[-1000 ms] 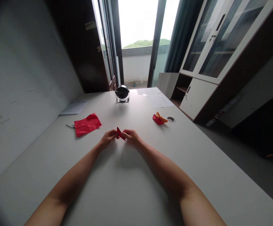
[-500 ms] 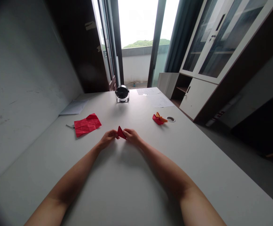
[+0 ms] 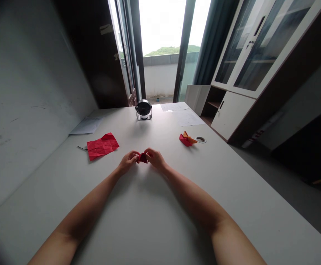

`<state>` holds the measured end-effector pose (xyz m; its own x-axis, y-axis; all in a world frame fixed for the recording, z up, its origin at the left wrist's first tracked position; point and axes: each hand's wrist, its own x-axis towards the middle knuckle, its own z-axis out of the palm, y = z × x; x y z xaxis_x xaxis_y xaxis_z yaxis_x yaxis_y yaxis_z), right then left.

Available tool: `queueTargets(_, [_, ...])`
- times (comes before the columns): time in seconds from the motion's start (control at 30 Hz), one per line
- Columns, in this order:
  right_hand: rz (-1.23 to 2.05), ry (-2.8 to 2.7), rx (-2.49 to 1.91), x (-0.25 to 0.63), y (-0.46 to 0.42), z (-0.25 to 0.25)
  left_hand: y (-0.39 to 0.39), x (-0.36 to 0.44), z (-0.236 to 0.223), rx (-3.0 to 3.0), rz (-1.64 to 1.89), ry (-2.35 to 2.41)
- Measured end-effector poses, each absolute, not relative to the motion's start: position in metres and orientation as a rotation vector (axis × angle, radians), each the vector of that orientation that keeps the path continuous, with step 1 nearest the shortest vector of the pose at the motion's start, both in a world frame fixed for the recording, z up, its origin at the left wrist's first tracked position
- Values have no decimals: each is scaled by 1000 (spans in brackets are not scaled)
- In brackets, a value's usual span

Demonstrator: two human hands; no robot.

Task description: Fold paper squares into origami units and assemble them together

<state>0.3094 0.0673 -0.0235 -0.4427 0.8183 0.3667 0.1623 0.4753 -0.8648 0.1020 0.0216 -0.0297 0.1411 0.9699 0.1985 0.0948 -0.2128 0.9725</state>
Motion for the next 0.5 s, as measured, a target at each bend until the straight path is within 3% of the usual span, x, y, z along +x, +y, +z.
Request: queueTargets(0.5, [1305,-1750,-642,305,63,-18,19,101,-24,1450,1186,1098])
